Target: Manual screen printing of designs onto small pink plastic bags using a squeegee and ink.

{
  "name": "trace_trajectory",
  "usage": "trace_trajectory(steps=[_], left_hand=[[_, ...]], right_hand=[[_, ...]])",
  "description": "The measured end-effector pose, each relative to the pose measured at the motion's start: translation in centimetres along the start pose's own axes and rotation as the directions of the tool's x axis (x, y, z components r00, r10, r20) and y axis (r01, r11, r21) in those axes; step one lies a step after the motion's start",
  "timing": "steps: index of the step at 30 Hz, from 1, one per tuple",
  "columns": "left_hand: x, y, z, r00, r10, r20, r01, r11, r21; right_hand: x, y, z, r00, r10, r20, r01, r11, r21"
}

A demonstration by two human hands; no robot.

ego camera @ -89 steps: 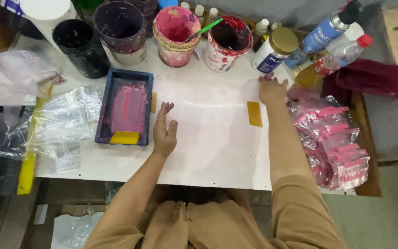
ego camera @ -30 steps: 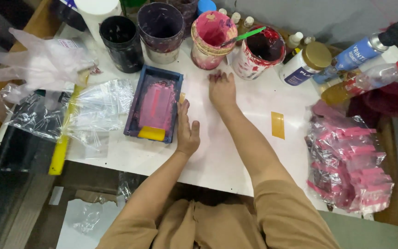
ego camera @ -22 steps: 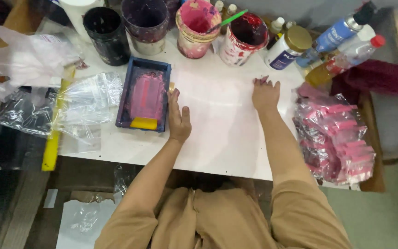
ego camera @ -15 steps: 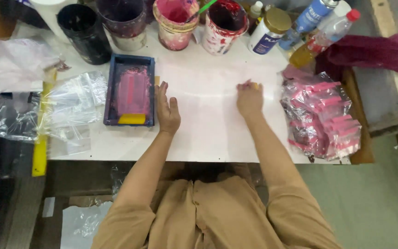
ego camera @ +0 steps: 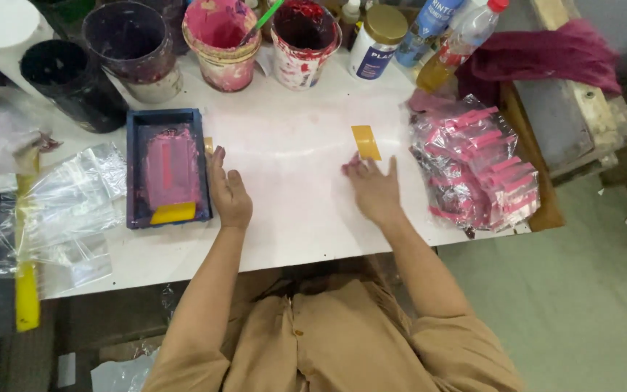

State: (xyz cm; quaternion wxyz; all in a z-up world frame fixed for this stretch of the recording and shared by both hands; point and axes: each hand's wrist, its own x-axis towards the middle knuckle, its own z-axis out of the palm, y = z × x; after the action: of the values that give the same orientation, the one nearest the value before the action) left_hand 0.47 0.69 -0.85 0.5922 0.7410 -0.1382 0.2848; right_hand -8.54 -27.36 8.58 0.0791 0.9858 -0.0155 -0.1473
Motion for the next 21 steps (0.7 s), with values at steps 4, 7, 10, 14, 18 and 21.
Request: trace_trajectory(steps=[4, 7, 10, 14, 18, 21], left_hand=[[0.1, -0.3, 0.5, 1.0, 0.004, 0.01, -0.004, 1.0, 0.005], [-0.4, -0.3, 0.6, 0.999, -0.02, 0.028, 0.019, 1.0, 0.019], [0.0, 0.5, 0.7, 0.998, -0.033, 0.049, 0.032, 0.999, 0.032], [0.0, 0.4, 0.5, 0.995, -0.062, 0.073, 0.057, 0.996, 0.075], [0.0, 0.2, 0.6, 0.994, -0.061, 0.092, 0.049, 0.991, 0.126], [0.1, 0.8, 0.6, 0.992, -0.066, 0.109, 0.049, 0.987, 0.151]], right_hand=[[4.5, 6.4, 3.2, 0.983, 0.185, -0.013, -0.185, 0.979, -0.089], [6.7, 5.3, 3.1, 0.968, 0.25, 0.001, -0.25, 0.968, 0.023], [7.7, -0.2, -0.4, 0.996, 0.077, -0.042, -0.072, 0.993, 0.094], [8.9, -8.1, -2.2, 0.965, -0.215, -0.153, 0.23, 0.97, 0.082], [10.1, -12.8, -3.4, 0.889, -0.331, -0.316, 0.385, 0.914, 0.126], [13.2, -11.8, -3.0, 0.902, -0.293, -0.317, 0.346, 0.93, 0.126]])
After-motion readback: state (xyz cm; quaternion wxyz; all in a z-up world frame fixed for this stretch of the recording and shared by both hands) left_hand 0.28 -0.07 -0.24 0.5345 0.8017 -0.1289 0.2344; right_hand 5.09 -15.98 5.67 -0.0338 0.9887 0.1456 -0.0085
